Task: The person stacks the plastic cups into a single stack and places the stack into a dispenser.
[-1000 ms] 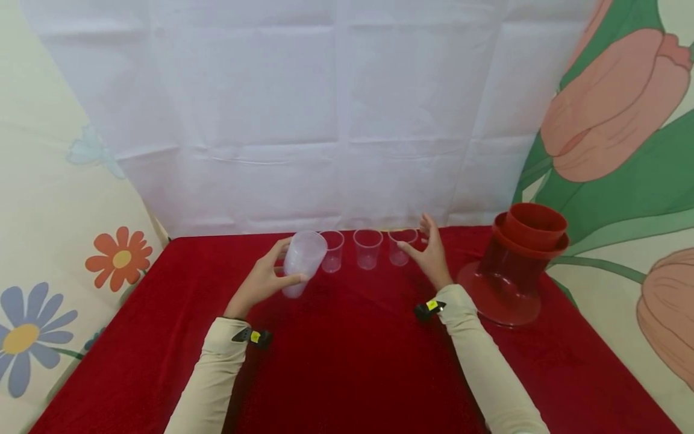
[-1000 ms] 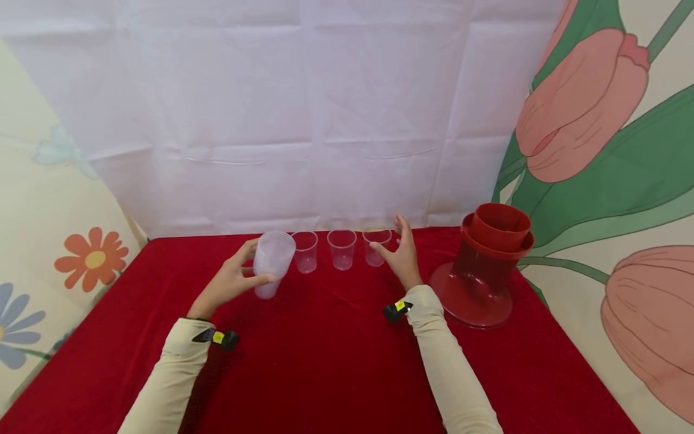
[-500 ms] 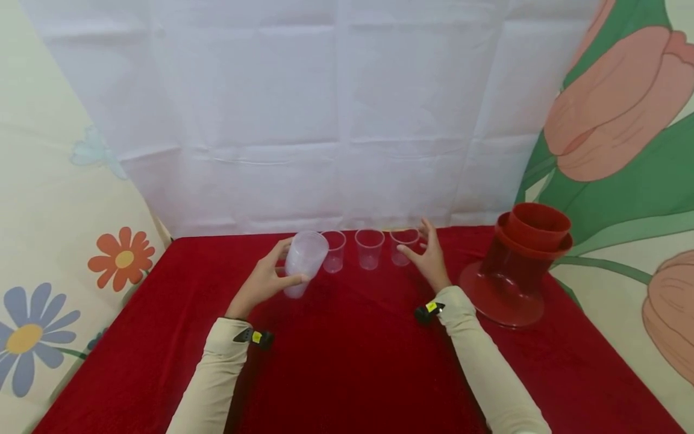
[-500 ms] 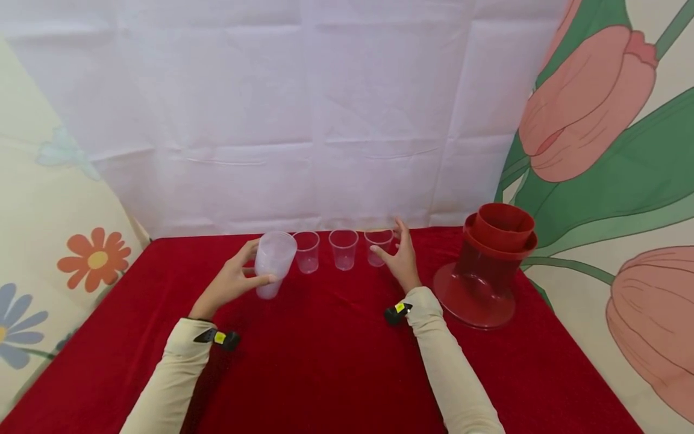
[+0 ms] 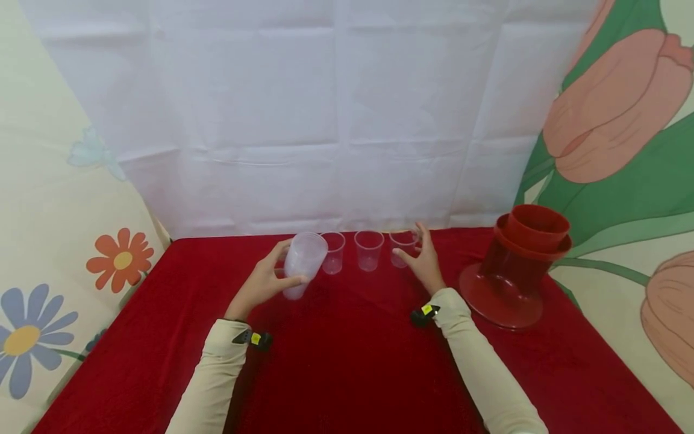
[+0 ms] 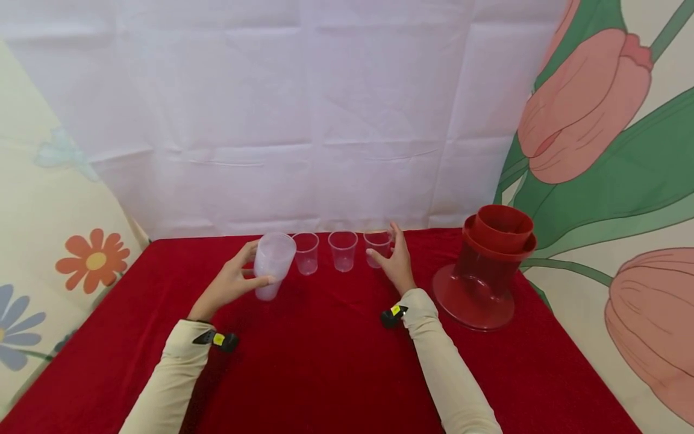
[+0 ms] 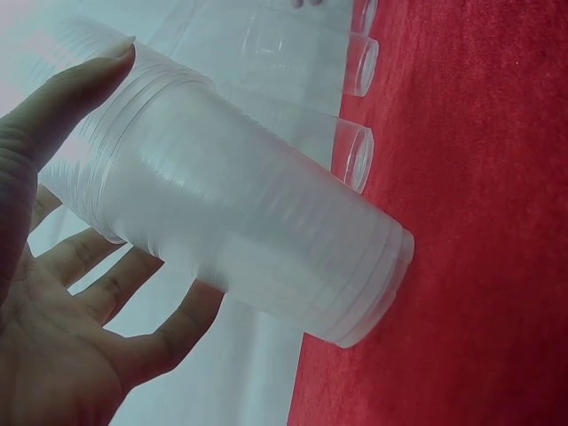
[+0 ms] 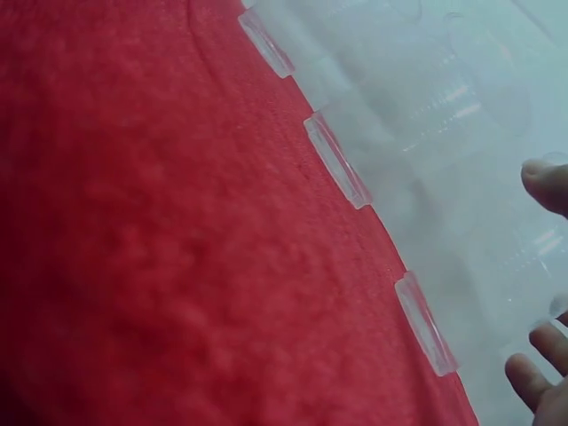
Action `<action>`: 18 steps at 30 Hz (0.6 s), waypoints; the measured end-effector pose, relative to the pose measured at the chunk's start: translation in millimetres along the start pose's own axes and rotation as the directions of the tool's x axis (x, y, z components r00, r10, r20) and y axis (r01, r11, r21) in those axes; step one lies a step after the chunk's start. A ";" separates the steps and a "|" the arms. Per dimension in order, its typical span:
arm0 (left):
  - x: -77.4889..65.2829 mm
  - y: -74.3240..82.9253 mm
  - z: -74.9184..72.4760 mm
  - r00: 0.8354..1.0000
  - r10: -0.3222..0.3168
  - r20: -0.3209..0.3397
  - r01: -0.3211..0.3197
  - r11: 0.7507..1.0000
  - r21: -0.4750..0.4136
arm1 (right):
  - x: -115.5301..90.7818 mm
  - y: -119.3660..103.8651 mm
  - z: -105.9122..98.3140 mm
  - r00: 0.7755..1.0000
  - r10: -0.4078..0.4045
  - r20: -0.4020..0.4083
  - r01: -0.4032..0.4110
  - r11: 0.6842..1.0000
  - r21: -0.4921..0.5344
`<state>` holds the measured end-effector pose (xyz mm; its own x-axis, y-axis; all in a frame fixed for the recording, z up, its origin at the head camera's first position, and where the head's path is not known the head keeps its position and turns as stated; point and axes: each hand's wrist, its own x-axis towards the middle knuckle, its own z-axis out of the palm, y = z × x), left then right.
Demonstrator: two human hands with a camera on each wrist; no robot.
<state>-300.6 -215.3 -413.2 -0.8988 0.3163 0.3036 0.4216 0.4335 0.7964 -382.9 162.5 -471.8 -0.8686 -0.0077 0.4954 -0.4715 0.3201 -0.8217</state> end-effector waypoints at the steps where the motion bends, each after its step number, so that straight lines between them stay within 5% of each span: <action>1: 0.1 0.6 -0.2 1.000 0.005 0.000 -0.005 1.000 0.002 | 0.0 0.1 0.2 1.000 -0.002 0.001 0.002 1.000 0.001; 8: -0.2 1.6 0.1 1.000 -0.006 0.001 0.006 1.000 -0.007 | -2.4 -6.0 0.2 1.000 0.013 0.009 -0.013 1.000 0.002; 13: -0.5 3.5 1.0 1.000 -0.021 0.002 0.021 1.000 -0.003 | -8.8 -34.2 -2.1 1.000 -0.016 0.006 0.015 1.000 0.002; 18: -3.6 19.8 0.4 1.000 -0.027 0.009 0.026 1.000 0.015 | -12.2 -46.2 -3.4 1.000 -0.021 0.003 0.021 1.000 0.010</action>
<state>-289.0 -207.6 -398.8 -0.9086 0.3120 0.2778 0.3995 0.4543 0.7962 -349.9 151.0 -438.9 -0.8588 -0.0170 0.5120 -0.4913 0.3102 -0.8139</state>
